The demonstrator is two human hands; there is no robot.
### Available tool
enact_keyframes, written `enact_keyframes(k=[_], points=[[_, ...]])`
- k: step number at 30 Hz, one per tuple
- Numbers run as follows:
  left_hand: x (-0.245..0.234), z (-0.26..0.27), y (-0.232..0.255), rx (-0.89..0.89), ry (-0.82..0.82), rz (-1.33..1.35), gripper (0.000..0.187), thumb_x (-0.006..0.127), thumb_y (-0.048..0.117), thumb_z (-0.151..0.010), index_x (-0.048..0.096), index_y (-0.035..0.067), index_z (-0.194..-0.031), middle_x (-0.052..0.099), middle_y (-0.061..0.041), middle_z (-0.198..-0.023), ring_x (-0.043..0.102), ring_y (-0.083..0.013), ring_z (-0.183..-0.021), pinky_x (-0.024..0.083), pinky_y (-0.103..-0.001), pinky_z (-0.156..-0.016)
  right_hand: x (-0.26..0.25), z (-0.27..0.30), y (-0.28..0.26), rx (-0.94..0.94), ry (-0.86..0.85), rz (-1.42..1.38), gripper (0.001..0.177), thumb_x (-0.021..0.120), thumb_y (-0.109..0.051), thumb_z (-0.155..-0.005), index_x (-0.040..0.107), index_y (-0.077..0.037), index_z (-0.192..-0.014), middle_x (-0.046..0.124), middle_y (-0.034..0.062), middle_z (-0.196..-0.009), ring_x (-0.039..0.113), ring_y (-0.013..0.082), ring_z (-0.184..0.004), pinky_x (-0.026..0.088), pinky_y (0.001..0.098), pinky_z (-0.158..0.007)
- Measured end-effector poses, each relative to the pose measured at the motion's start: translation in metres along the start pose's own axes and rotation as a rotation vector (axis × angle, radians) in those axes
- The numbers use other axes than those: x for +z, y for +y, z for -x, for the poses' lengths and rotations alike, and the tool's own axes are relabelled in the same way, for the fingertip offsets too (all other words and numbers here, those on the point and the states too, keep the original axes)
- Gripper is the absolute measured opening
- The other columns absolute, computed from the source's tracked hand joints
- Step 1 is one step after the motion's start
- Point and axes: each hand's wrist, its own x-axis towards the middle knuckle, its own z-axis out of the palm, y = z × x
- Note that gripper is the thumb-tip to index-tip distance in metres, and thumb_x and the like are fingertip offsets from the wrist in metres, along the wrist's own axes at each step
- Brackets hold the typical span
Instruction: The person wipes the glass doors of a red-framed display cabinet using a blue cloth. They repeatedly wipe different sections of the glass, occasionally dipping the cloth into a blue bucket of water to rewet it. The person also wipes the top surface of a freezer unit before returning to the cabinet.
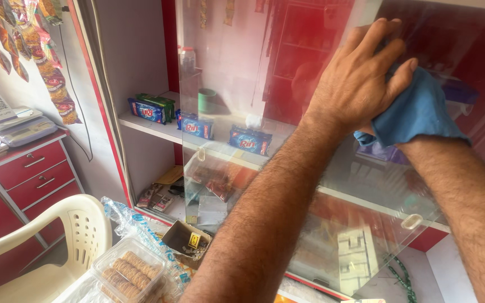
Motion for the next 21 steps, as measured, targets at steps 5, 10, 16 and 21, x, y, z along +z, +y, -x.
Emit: enact_keyframes(k=[5,10,16,21], points=[[-0.007,0.0,0.002,0.001,-0.024,0.011,0.052,0.058,0.053,-0.094,0.07,0.009,-0.12,0.056,-0.009,-0.141,0.057,-0.0262,-0.129,0.053,-0.039,-0.113,-0.008,-0.004,-0.004,-0.212,-0.05,0.69,0.06,0.074,-0.038,-0.088,0.056,0.0,-0.131,0.064,0.0196,-0.126,0.063,0.0297,-0.117,0.055,0.0441,-0.095],[-0.011,0.004,0.003,0.009,-0.067,-0.025,0.05,0.056,0.051,-0.098,0.067,0.01,-0.124,0.049,-0.01,-0.15,0.049,-0.028,-0.142,0.049,-0.044,-0.119,-0.009,-0.001,-0.016,-0.157,-0.059,0.792,0.049,0.069,-0.035,-0.094,0.059,-0.003,-0.13,0.065,0.0184,-0.126,0.065,0.0295,-0.116,0.056,0.0435,-0.092],[-0.016,0.004,0.004,-0.029,-0.142,0.002,0.042,0.052,0.047,-0.103,0.067,0.013,-0.123,0.046,-0.007,-0.154,0.041,-0.0251,-0.15,0.046,-0.046,-0.122,-0.008,0.007,-0.032,0.01,-0.084,0.715,0.049,0.066,-0.037,-0.096,0.056,-0.004,-0.131,0.065,0.0164,-0.124,0.065,0.0286,-0.11,0.057,0.0426,-0.087],[-0.022,0.004,0.003,-0.038,-0.196,0.053,0.038,0.051,0.043,-0.104,0.067,0.013,-0.122,0.044,-0.007,-0.157,0.037,-0.0254,-0.152,0.045,-0.047,-0.121,-0.004,0.005,-0.022,-0.072,-0.034,0.616,0.046,0.06,-0.026,-0.101,0.05,0.001,-0.137,0.06,0.0206,-0.129,0.062,0.0282,-0.113,0.056,0.0393,-0.089]])
